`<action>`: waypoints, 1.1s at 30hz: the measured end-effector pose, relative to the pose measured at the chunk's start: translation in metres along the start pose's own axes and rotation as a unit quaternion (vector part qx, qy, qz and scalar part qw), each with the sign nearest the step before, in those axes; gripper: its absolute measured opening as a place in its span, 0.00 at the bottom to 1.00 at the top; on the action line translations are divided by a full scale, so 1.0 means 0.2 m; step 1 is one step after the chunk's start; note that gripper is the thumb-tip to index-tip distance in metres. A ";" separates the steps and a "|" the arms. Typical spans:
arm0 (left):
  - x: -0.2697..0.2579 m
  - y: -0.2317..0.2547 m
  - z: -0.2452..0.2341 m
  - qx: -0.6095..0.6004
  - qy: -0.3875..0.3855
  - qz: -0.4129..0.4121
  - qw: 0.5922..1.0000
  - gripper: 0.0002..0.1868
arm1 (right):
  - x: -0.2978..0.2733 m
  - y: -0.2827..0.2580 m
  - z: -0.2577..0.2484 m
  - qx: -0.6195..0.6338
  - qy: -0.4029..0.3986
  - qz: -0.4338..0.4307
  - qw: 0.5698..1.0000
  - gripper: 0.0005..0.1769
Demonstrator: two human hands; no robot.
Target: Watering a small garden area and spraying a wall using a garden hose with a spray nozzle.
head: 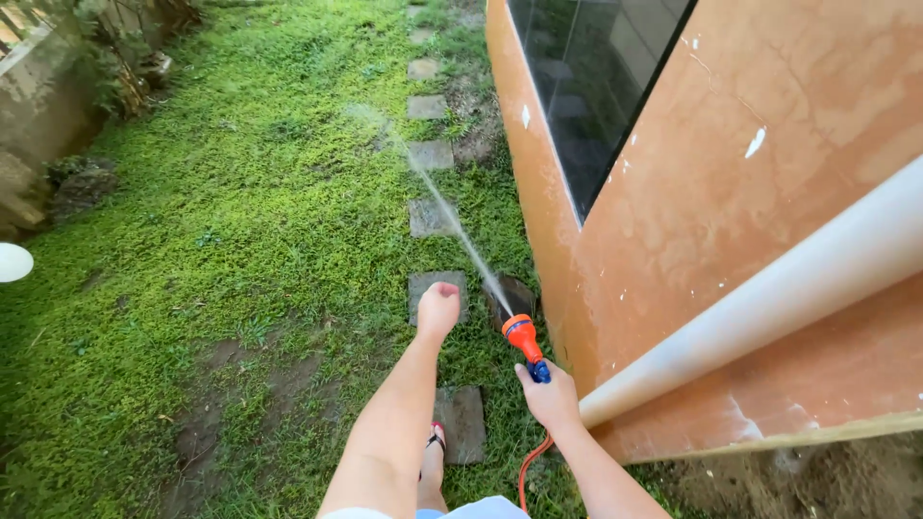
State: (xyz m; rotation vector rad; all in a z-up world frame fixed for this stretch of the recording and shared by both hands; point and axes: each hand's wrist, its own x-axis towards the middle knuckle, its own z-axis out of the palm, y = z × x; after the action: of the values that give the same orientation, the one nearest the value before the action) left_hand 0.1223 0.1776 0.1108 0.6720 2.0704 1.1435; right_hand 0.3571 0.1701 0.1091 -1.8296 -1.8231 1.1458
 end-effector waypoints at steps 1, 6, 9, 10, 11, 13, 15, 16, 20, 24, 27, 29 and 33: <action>-0.02 0.10 -0.01 -0.026 -0.005 -0.029 0.999 0.15 | -0.04 -0.06 -0.03 -0.003 -0.025 -0.011 1.000 0.20; 0.06 0.28 0.09 -0.148 0.036 -0.093 0.984 0.18 | -0.09 -0.16 -0.04 0.015 -0.044 -0.036 0.998 0.23; 0.23 0.23 0.19 -0.143 0.078 -0.100 0.982 0.16 | -0.12 -0.19 -0.04 0.020 -0.051 -0.021 0.998 0.23; 0.28 0.21 0.22 -0.153 0.097 -0.104 0.978 0.16 | -0.13 -0.20 -0.04 0.005 -0.060 -0.017 0.998 0.22; 0.33 0.19 0.26 -0.164 0.115 -0.107 0.974 0.15 | -0.13 -0.21 -0.04 -0.010 -0.069 -0.012 0.997 0.22; 0.26 0.25 0.22 -0.173 0.116 -0.116 0.971 0.11 | -0.13 -0.21 -0.04 -0.011 -0.070 -0.010 0.997 0.23; 0.20 0.29 0.19 -0.181 0.116 -0.126 0.968 0.07 | -0.12 -0.21 -0.04 -0.012 -0.071 -0.005 0.997 0.23; 0.18 0.30 0.17 -0.198 0.115 -0.135 0.964 0.05 | -0.12 -0.21 -0.05 -0.017 -0.071 -0.004 0.997 0.23; 0.12 0.28 0.07 -0.279 0.114 -0.144 0.943 0.10 | -0.06 -0.18 -0.02 -0.014 -0.052 -0.013 0.998 0.24; 0.13 -0.02 -0.08 -0.241 0.126 -0.143 0.952 0.14 | 0.01 -0.20 -0.04 0.019 -0.046 -0.003 0.999 0.23; 0.19 -0.41 -0.19 -0.171 0.179 -0.157 0.956 0.12 | 0.06 -0.20 -0.06 0.019 -0.022 -0.017 0.999 0.25; 0.27 -0.76 -0.29 0.045 0.143 -0.132 0.980 0.13 | 0.06 -0.23 -0.07 0.020 -0.033 -0.021 0.999 0.25; 0.13 -1.19 -0.50 0.211 0.074 -0.137 0.965 0.14 | 0.04 -0.31 -0.08 0.056 -0.032 -0.013 0.998 0.24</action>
State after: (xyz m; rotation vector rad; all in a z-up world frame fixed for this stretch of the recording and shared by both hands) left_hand 0.0037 0.0286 -0.0646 0.4808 2.4746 0.6153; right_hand 0.3248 0.1904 0.1616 -1.7200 -1.7737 1.2843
